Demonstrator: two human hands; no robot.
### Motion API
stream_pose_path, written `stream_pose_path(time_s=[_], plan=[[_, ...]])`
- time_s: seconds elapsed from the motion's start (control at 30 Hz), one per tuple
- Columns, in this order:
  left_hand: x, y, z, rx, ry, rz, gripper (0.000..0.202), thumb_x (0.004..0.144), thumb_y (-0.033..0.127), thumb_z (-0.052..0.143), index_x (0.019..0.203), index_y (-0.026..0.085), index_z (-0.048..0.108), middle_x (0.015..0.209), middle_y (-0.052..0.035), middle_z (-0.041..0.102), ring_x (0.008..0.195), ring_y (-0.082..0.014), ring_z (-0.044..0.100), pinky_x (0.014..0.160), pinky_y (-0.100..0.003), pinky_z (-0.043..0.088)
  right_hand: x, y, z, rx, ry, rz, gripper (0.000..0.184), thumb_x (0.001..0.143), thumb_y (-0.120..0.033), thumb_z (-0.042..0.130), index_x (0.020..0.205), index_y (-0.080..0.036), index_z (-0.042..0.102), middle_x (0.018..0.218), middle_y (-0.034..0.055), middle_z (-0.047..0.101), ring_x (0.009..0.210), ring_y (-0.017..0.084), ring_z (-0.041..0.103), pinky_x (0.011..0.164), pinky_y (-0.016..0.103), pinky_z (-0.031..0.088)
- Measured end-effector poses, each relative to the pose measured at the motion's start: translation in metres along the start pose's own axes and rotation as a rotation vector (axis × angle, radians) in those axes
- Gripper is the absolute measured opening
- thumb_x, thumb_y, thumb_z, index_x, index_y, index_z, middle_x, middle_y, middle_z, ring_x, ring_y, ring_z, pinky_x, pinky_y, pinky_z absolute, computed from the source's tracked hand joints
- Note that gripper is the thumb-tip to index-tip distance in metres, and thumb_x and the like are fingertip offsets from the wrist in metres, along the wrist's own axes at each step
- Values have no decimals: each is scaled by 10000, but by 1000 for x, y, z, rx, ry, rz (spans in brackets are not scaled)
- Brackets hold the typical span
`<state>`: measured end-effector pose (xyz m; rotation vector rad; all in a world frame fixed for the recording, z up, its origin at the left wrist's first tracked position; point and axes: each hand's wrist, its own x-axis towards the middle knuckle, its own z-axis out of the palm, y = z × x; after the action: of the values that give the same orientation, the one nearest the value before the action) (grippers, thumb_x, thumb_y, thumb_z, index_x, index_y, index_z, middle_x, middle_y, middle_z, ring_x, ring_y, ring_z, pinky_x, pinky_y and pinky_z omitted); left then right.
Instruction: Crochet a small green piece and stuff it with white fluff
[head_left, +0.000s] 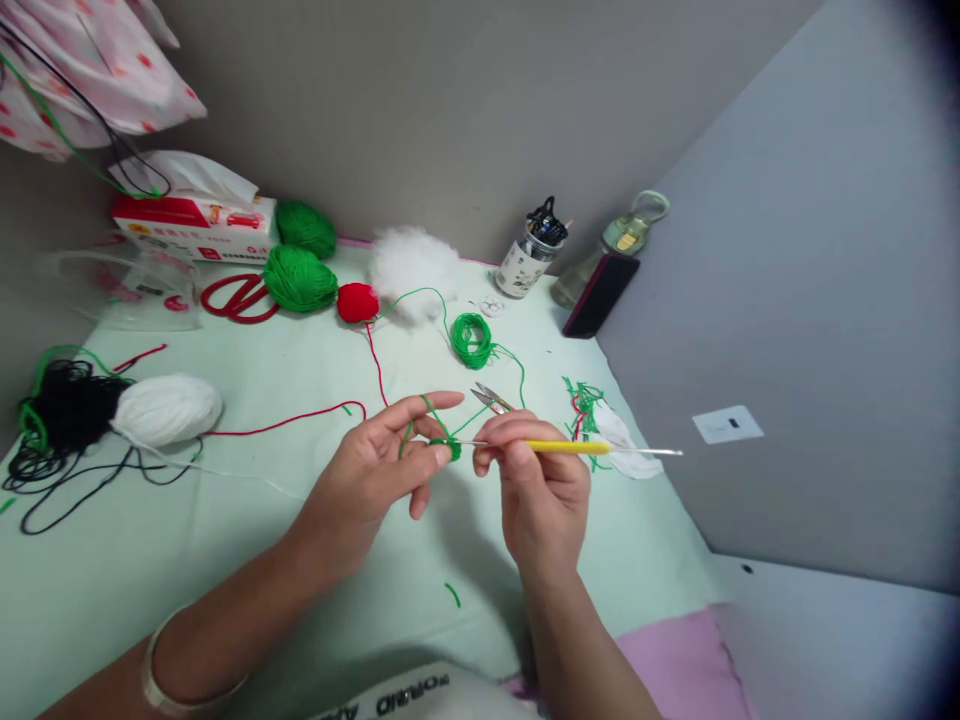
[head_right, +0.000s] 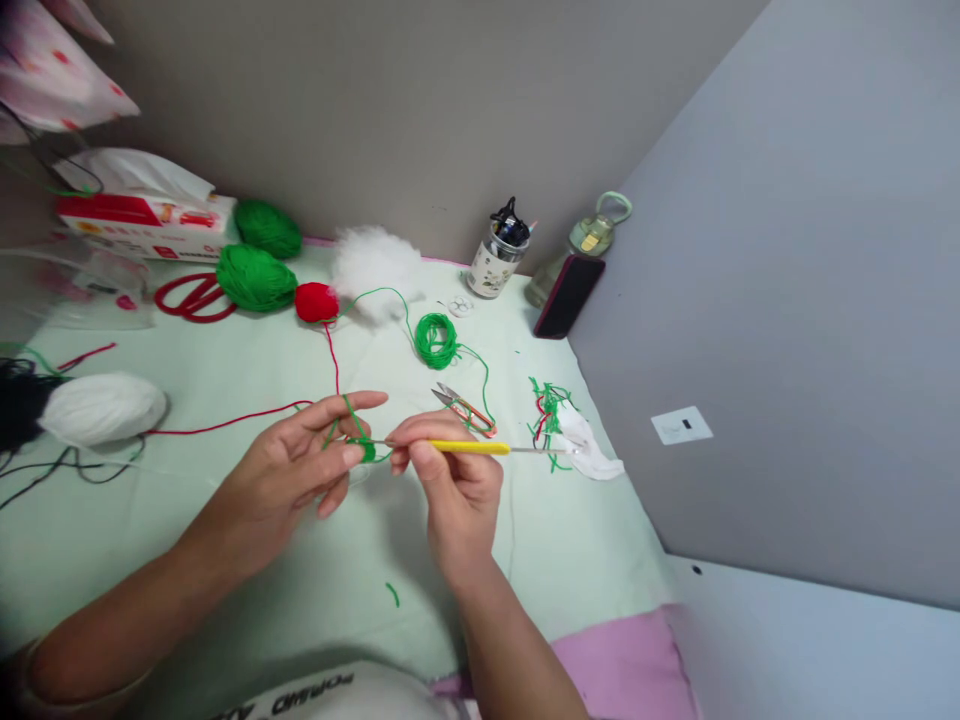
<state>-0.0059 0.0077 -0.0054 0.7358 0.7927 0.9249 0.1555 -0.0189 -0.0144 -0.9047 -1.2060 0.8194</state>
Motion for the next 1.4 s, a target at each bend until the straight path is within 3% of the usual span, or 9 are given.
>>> stream_pose_path(time_s=[0.17,0.37,0.47,0.63,0.8,0.97,1.07,1.3,1.4], plan=[[-3,-5,4,35,29,11,377,838,292,832,1205,239,768,811,34,596,539,-42,466,495,-177,433,-4,3,4,-152,-9,-29,209,1006,-173,598,1012,-270,782,890,39,740,761,164,665,627,310,552],[1,-8,6,-126,39,-101,417,806,301,859,1204,210,772,687,73,526,464,-15,289,477,-170,402,-15,3,-1,-649,-148,-370,352,967,-118,614,1206,-336,752,1076,72,755,958,216,717,779,377,614],[3,-4,4,-179,1,-177,318,805,258,853,1110,182,807,565,110,361,464,-26,200,466,-157,363,-9,2,-4,-456,-50,-261,287,983,-125,600,1126,-305,771,925,51,755,857,202,707,721,363,597],[0,-1,5,-66,38,-69,291,804,249,842,1093,230,811,777,52,570,478,-23,261,495,-195,411,0,2,-2,-11,31,67,152,995,-278,639,947,-249,780,867,39,708,651,147,616,575,317,533],[-1,-3,7,-49,26,-74,342,806,266,844,1141,221,790,770,49,567,494,-32,282,510,-203,414,-3,7,3,-27,11,66,121,970,-275,678,951,-257,796,881,37,710,688,151,626,603,317,535],[2,0,2,-179,-56,-200,363,842,249,821,1201,213,776,554,114,304,488,-52,166,478,-169,337,-1,8,-4,67,80,113,138,977,-285,667,926,-241,787,840,24,703,654,134,623,596,297,521],[2,0,0,-232,-89,-233,334,834,214,819,1167,197,796,564,112,280,499,-54,143,465,-159,311,3,5,-8,116,91,207,175,947,-349,696,863,-212,766,768,21,679,608,131,599,546,280,503],[-1,-6,10,-175,-78,-122,288,823,217,820,1110,227,809,763,25,642,484,-28,266,501,-180,385,4,6,1,195,37,288,214,908,-411,728,830,-212,733,722,3,618,579,117,542,533,259,493],[-2,-6,11,-199,-80,-153,327,828,223,820,1154,226,798,695,40,598,483,-36,243,488,-178,368,1,7,4,197,34,263,194,914,-396,724,847,-215,739,748,5,617,613,120,550,558,258,503]])
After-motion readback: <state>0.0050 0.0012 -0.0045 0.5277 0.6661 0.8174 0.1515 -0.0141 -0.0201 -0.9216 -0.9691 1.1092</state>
